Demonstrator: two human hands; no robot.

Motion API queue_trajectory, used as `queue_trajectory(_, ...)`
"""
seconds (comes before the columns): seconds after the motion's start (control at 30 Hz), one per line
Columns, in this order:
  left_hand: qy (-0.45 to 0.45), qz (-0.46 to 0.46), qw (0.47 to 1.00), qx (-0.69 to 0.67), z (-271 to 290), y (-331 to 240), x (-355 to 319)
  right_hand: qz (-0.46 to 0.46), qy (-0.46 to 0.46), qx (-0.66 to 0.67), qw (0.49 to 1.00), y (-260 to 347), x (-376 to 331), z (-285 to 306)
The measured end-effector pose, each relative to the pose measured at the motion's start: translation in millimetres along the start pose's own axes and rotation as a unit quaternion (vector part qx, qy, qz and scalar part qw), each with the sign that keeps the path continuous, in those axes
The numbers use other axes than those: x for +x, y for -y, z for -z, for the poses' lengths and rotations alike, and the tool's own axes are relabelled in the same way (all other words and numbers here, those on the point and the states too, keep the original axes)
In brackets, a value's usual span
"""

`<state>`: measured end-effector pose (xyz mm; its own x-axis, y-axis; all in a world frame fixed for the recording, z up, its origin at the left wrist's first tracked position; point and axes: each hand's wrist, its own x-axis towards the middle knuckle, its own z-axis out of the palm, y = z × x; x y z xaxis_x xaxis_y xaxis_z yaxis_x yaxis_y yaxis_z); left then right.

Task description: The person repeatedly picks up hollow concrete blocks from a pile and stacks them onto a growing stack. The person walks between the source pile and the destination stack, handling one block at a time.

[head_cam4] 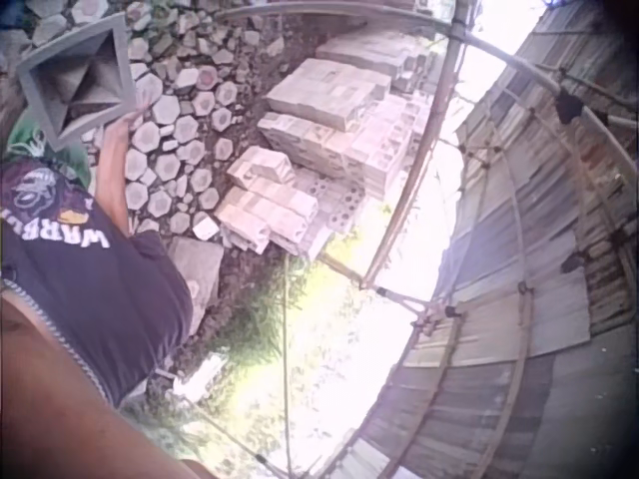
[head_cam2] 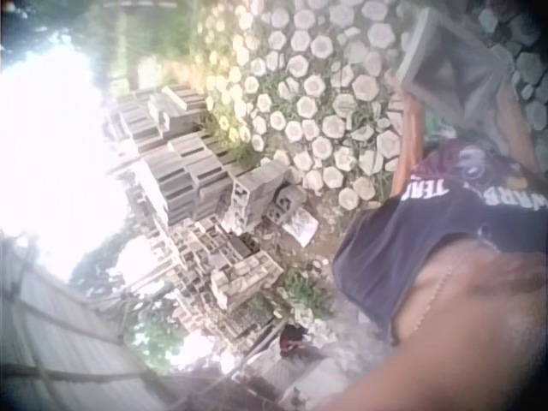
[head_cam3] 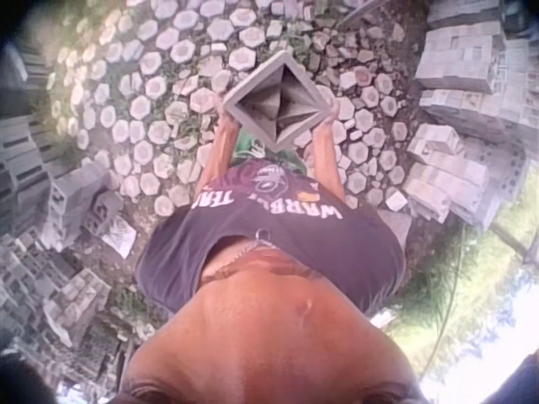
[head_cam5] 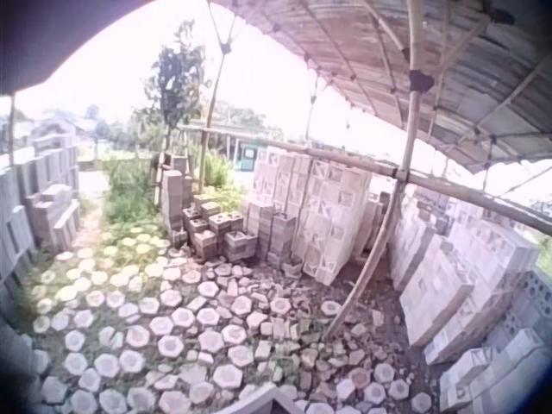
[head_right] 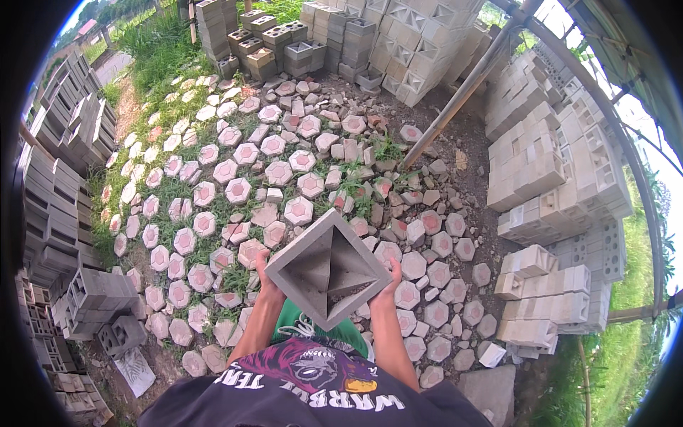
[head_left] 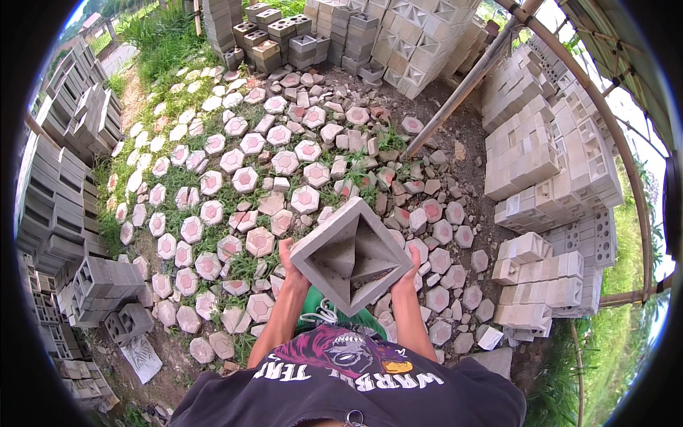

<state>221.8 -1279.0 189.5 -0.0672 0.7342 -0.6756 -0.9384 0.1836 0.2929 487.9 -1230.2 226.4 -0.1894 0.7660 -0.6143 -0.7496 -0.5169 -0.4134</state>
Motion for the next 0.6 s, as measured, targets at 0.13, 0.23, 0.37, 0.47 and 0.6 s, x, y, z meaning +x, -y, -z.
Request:
queue_trajectory(0.13, -0.033, 0.010, 0.999, -0.012, -74.3, -29.5, 22.6, 0.022, -0.009, 0.020, 1.000, 27.3, 35.7, -44.6)
queue_trajectory(0.23, -0.003, 0.018, 0.999, -0.041, -98.1, -44.3, 64.0, 0.022, -0.008, 0.029, 0.999, 44.6, 75.5, -67.2)
queue_trajectory(0.37, -0.005, -0.024, 0.999, -0.020, -134.2, -63.4, 131.6, 0.048, 0.006, -0.008, 0.999, 71.9, 142.9, -94.9)
queue_trajectory(0.47, -0.014, -0.005, 0.999, -0.034, -159.4, -77.8, 199.3, 0.062, -0.043, -0.025, 0.997, 95.8, 196.0, -134.0)
queue_trajectory(0.6, 0.002, 0.010, 0.999, -0.039, -213.8, -106.6, 275.5, 0.035, 0.000, 0.006, 0.999, 132.0, 318.7, -136.5)
